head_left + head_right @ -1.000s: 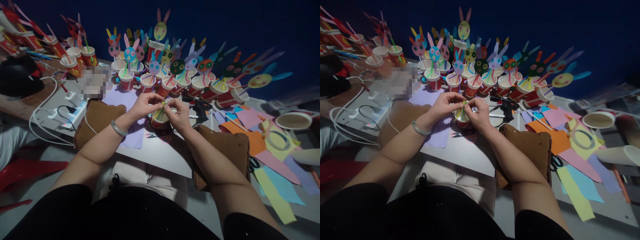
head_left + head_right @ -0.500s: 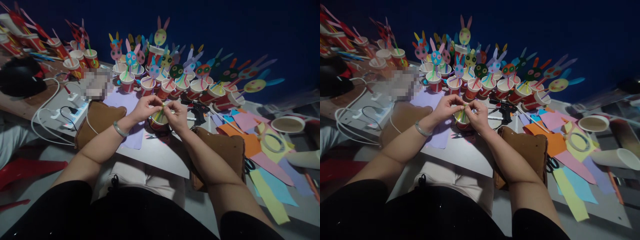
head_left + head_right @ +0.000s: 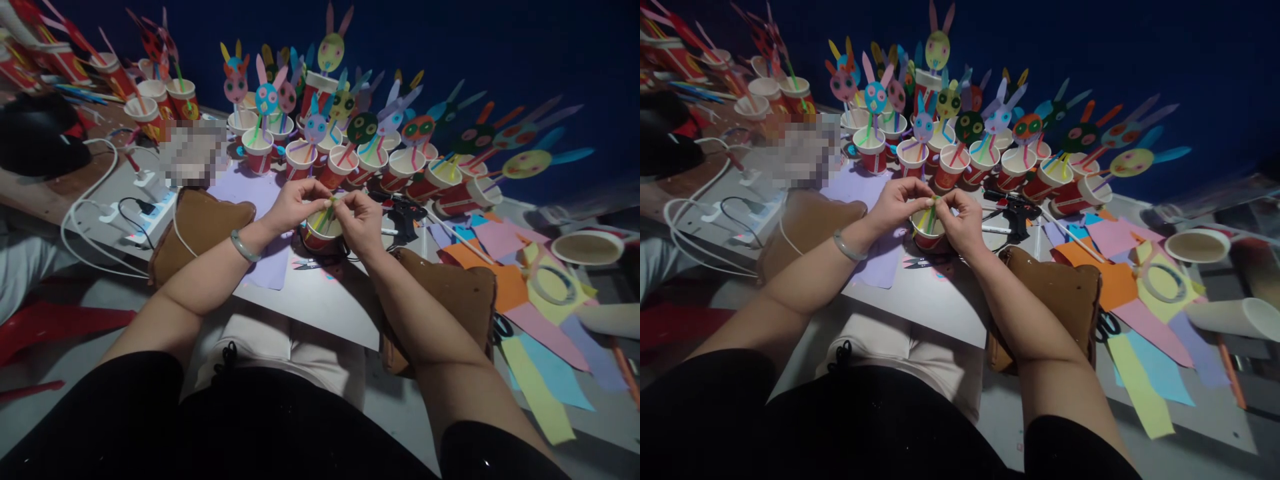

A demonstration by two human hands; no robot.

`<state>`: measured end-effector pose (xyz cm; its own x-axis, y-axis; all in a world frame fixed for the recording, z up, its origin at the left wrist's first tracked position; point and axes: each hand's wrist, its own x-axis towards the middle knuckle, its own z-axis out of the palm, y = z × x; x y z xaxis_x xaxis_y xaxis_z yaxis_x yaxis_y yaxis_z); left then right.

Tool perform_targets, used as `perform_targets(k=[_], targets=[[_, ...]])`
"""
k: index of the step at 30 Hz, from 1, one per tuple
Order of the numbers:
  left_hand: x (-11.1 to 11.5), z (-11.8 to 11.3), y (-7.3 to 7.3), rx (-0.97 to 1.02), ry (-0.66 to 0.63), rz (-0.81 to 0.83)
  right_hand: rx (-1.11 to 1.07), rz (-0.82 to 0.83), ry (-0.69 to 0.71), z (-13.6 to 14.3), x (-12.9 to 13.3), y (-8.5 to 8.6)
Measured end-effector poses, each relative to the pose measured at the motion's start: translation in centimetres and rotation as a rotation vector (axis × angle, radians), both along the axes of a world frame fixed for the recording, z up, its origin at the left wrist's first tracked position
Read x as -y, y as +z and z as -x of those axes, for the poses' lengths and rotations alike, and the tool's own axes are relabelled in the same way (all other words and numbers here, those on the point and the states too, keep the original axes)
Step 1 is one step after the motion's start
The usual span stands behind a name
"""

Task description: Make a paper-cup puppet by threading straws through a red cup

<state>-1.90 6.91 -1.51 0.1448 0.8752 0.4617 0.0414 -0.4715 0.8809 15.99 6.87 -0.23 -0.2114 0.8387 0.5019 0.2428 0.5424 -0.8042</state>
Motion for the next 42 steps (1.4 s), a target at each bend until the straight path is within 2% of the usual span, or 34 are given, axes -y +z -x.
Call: perform_targets(k=[3,8,13,24,27,32,42], targets=[[-0.4,0.1,-0.3,0.031,-0.028,0.057,0.019,-0.008,0.006,-0.2,0.0,0.0],[-0.5,0.2,-0.2,0.010,-0.017,0.032,0.018,-0.015,0.018,-0.2,0.0,0.1],[0.1,0.0,0.2,-0.049,0.018,-0.054,-0.010,-0.016,0.023,0.0,-0.1,0.0],[1.2,-0.5,0.8,-0.305,0.193,-0.278,-0.055,0.048,0.008,0.2,-0.3,-0.7],[1.2,-0.5,0.7,-0.264,0.201,-0.223,-0.027,0.040,0.034,0.0,-0.5,-0.5],[0.8,-0.5,0.3,-0.074,0.091,-0.054,-0.003,0.058,0.097,-0.6,-0.6,-0.2],[0.2,-0.5,-0.5,0.053,0.005,0.031,0.014,0.047,0.094,-0.9,-0.7,-0.4]])
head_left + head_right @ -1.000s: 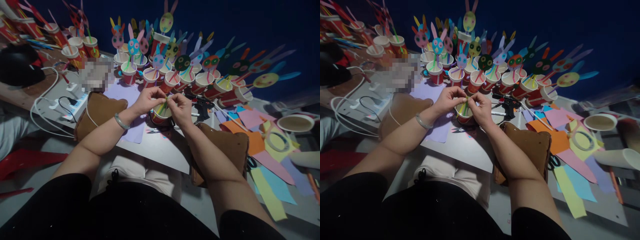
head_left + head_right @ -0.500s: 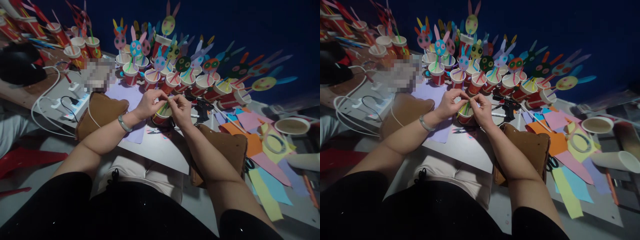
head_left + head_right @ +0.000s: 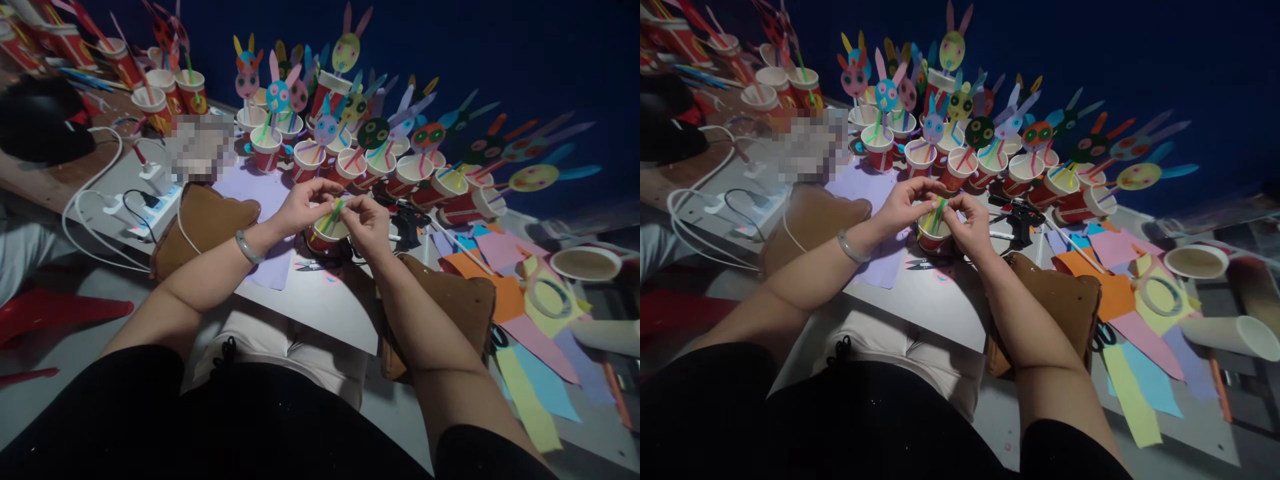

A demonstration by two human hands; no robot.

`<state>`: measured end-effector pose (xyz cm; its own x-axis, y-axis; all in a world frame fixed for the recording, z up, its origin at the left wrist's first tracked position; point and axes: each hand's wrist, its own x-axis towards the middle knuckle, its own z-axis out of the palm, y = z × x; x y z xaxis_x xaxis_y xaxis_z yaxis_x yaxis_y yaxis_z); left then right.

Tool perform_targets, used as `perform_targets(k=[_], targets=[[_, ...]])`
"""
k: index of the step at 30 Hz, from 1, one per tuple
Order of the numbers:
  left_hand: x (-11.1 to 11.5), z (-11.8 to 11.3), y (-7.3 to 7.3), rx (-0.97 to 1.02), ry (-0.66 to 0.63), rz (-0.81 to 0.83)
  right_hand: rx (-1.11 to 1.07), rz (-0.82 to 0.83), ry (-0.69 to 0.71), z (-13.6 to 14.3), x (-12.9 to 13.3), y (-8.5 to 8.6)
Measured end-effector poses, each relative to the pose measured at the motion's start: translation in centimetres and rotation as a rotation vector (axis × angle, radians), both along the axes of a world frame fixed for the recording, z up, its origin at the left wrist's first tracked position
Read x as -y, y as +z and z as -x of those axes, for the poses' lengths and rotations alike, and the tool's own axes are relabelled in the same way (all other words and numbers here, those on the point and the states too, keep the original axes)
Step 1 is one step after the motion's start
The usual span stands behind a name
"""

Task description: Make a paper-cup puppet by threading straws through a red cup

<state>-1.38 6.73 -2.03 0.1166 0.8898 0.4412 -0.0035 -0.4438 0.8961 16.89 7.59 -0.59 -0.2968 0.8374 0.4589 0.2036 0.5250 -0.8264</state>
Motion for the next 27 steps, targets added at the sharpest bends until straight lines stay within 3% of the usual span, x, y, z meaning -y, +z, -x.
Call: perform_targets(k=[19,27], targets=[[1.4,-0.1,1.8,-0.134,0.144,-0.096,0.027,-0.056,-0.007,0.5,0.7,0.4],[1.0,-0.2,1.2,-0.116,0.119,-0.108,0.060,-0.075,-0.026,0.3,0.5,0.5]])
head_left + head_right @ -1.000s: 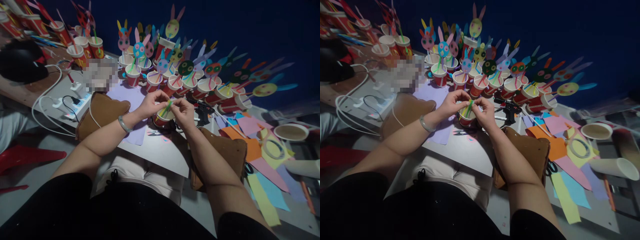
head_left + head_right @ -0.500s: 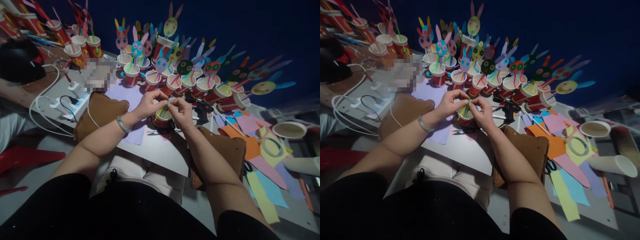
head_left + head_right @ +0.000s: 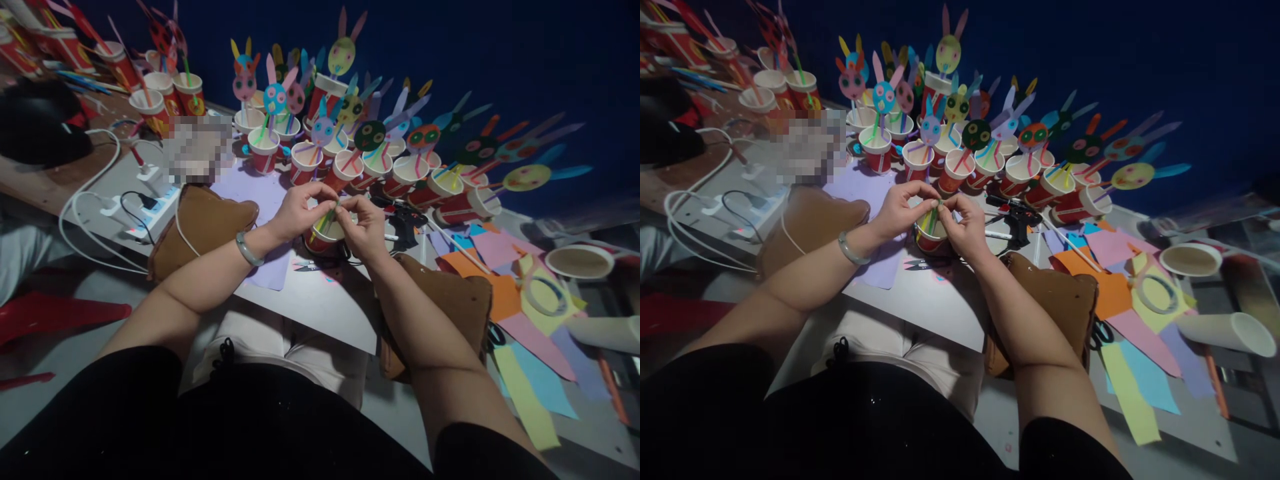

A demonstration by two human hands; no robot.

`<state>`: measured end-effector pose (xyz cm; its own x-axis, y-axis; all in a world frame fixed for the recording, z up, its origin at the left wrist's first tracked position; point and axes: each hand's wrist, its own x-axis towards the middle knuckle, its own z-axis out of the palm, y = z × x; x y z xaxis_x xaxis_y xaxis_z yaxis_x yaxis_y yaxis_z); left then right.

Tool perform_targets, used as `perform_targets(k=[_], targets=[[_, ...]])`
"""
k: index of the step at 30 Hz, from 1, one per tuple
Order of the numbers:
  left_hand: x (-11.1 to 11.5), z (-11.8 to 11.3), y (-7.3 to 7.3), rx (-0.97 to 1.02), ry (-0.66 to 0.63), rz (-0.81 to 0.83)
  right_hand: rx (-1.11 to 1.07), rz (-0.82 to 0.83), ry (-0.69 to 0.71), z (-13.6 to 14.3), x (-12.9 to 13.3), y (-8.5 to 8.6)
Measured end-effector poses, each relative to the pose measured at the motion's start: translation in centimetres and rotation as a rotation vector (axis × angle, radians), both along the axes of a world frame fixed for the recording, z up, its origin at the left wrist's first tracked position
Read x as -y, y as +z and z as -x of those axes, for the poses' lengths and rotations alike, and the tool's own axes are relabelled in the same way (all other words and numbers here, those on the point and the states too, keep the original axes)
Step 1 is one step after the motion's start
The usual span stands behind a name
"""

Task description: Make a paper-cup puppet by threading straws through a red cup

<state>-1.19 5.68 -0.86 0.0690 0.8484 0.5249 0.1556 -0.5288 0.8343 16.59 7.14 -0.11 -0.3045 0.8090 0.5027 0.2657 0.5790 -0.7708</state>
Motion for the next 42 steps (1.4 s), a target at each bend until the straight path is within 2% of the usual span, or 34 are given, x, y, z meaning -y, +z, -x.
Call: perform_targets(k=[6,11,17,20,25,29,32,37,42], targets=[[-1.4,1.0,-0.6,0.046,-0.157,0.102,0.020,0.002,0.013,-0.4,-0.4,0.2],[-1.9,1.7,-0.9,-0.127,-0.225,0.171,0.070,-0.078,0.002,-0.8,-0.8,-0.1],[-1.0,1.1,-0.5,-0.231,-0.266,0.219,0.099,-0.118,0.032,-0.8,-0.6,0.1],[-0.6,1.0,-0.2,-0.220,-0.276,0.258,0.049,-0.051,0.058,-0.6,-0.5,0.2],[-0.5,1.8,0.7,-0.124,-0.320,0.342,-0.137,0.160,0.063,-1.1,-1.2,-0.1],[-0.4,2.2,1.3,-0.099,-0.281,0.367,0.039,0.285,0.276,-1.9,-2.1,-0.5],[-0.5,2.3,1.2,-0.094,-0.212,0.363,0.202,0.255,0.390,-1.9,-2.2,-1.2],[-0.7,2.2,1.0,-0.194,-0.143,0.309,0.292,0.124,0.381,-1.0,-1.5,-2.6],[-0.6,2.1,1.2,-0.474,0.065,0.232,0.297,0.059,0.324,-0.4,-1.0,-2.9]])
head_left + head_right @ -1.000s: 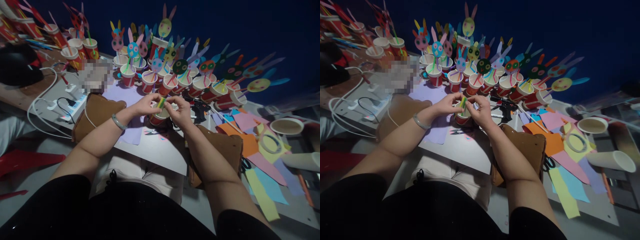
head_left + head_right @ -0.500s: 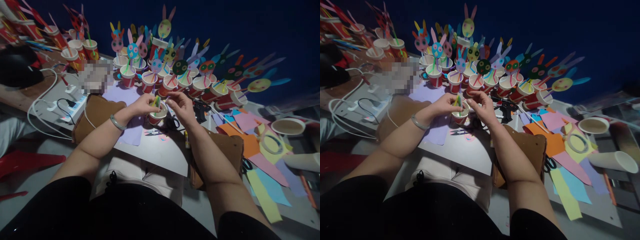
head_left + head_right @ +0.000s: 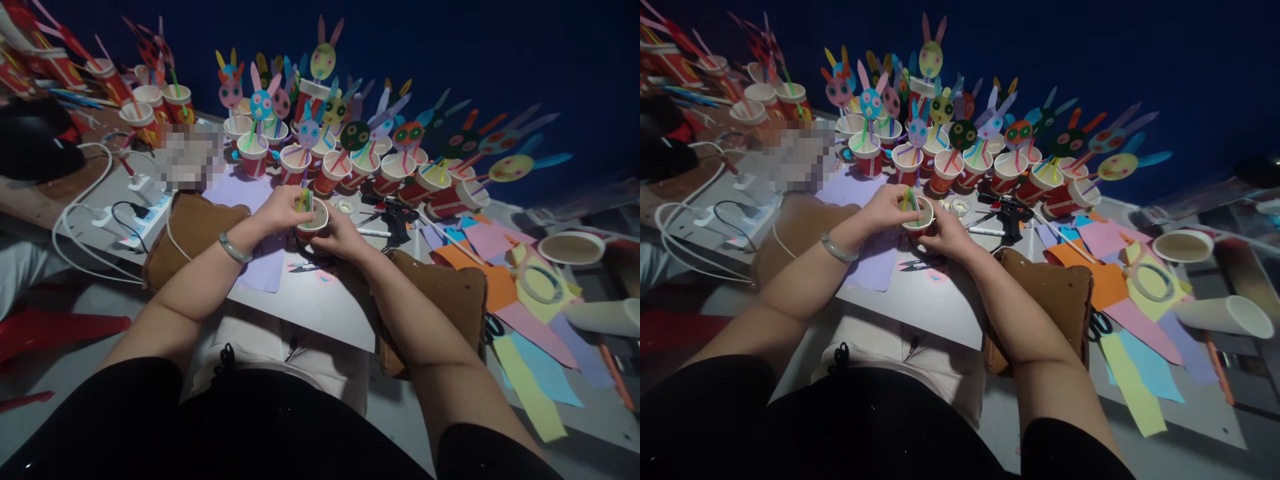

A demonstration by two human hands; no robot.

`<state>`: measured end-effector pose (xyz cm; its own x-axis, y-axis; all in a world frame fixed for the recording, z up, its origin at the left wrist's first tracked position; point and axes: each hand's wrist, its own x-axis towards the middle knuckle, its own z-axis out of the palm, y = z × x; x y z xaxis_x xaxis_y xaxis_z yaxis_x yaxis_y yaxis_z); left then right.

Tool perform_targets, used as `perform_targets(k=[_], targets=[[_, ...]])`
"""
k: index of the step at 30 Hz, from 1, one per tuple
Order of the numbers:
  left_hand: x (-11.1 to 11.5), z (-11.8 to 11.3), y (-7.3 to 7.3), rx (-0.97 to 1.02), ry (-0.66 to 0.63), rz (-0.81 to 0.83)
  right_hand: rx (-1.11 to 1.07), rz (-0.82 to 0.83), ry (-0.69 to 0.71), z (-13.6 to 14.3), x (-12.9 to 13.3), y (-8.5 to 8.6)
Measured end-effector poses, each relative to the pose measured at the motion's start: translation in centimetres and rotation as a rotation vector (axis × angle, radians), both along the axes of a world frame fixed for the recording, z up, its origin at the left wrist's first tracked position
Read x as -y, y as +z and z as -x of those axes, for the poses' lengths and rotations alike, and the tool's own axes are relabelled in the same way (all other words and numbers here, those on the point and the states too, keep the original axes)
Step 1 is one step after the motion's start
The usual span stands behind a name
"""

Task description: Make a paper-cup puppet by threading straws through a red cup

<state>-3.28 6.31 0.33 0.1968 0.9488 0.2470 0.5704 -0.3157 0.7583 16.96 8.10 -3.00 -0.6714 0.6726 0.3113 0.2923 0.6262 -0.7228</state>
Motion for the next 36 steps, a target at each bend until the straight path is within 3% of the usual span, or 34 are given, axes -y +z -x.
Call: perform_targets(k=[3,10,14,18,21,30,36], targets=[[0.0,0.0,-0.2,-0.078,0.063,-0.018,0.000,-0.039,-0.019,0.1,0.1,0.0],[0.0,0.0,0.1,-0.006,0.149,0.008,-0.026,-0.088,-0.038,-0.1,0.0,0.2],[-0.1,-0.3,-0.1,0.211,0.228,0.039,-0.065,-0.120,-0.082,-0.4,-0.4,0.3],[-0.2,-0.8,-1.0,0.496,0.177,0.082,-0.092,-0.121,-0.076,-0.6,-0.6,0.5],[-0.1,-1.0,-1.4,0.591,0.164,0.067,-0.098,-0.123,-0.088,-0.6,-0.4,0.7],[0.5,-0.9,-0.3,0.251,0.211,-0.135,-0.078,-0.171,-0.107,-0.6,-0.3,0.7],[0.5,-0.2,0.4,0.108,0.072,-0.098,-0.019,-0.202,-0.129,-0.7,-0.2,0.5]])
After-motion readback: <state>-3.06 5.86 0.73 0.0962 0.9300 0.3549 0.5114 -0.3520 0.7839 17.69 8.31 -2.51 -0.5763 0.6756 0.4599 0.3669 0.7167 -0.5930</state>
